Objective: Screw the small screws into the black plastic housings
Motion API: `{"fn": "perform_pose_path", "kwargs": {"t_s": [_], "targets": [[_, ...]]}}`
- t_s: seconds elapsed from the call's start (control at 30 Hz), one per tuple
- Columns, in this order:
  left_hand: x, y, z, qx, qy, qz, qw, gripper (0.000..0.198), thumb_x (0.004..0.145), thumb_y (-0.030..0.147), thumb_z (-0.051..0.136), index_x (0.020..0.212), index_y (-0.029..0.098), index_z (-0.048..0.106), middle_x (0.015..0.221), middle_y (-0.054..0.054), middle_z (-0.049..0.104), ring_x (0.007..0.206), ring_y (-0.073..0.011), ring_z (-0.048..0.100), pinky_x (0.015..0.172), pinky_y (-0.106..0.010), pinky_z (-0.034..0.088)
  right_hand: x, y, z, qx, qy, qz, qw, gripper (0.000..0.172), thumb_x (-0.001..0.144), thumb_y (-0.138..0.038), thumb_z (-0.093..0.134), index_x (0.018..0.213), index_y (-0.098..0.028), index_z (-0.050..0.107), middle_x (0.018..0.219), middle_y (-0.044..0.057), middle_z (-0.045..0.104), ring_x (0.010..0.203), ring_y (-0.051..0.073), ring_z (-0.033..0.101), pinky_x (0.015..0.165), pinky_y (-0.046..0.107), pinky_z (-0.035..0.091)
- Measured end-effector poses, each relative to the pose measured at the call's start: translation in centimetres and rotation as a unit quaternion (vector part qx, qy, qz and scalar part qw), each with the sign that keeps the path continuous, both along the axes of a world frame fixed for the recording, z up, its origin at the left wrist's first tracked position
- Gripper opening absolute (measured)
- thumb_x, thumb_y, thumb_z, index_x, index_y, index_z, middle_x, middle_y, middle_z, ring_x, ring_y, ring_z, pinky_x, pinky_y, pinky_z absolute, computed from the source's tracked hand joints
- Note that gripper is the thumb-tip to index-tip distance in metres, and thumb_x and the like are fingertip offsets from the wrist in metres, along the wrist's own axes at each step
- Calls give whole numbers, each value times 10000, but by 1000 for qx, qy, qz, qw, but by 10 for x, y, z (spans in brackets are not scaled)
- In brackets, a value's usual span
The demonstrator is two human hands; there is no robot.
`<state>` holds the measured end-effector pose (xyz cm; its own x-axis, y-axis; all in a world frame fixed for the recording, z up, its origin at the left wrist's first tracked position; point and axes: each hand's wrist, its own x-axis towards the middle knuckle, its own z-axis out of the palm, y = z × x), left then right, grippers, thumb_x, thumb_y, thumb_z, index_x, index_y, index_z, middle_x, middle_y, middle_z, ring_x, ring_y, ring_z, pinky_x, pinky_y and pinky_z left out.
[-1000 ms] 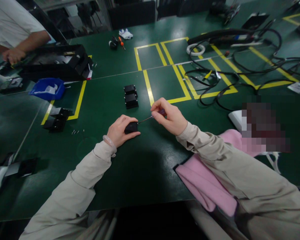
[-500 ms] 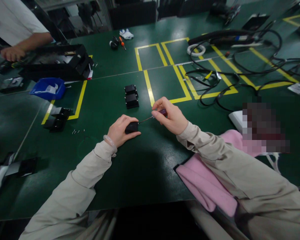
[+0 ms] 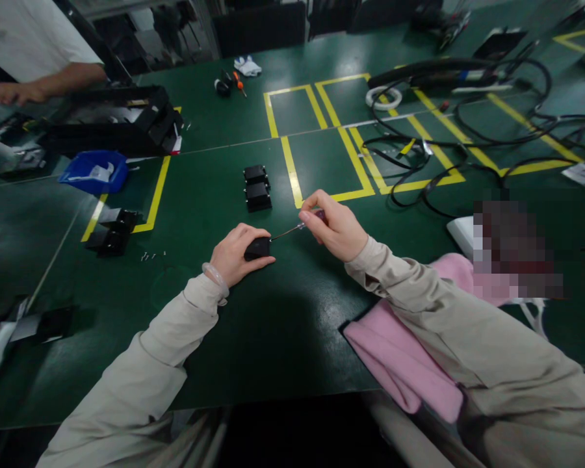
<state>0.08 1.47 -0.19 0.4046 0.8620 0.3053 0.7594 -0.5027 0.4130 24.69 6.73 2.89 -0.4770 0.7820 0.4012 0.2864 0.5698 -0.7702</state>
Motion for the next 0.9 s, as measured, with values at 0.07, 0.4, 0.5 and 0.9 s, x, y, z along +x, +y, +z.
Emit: {"fn": "perform_pose_path", "kwargs": {"t_s": [0.07,0.4,0.5,0.9], "targets": [[0,0,0,-3,3,3,1000,411,861,453,714,1182,217,612,1087,-70,626,1031,-238,621,910,-381,514,0,0,0,3,-3,-2,1000,147,965,-338,453,885,-214,450,680,-48,506,602,98,496,638,265,382],[0,0,1,-15,0,8,1000,400,856,444,719,1176,229,610,1091,-67,623,1039,-240,623,922,-387,514,1,-1,2,16,-14,2,1000,105,950,-313,476,912,-215,469,710,-43,520,621,98,511,631,256,386],[0,0,1,-20,0,9,1000,401,855,440,720,1179,232,610,1097,-67,624,1042,-241,622,926,-393,513,1,-2,2,12,-22,4,1000,146,971,-338,447,901,-212,470,681,-46,511,600,99,499,630,260,378],[0,-1,2,-21,3,11,1000,403,855,447,717,1178,229,612,1099,-69,623,1040,-239,619,928,-391,508,1,-3,3,19,-30,14,999,151,972,-337,447,903,-207,481,662,-52,499,587,94,486,625,254,369]]}}
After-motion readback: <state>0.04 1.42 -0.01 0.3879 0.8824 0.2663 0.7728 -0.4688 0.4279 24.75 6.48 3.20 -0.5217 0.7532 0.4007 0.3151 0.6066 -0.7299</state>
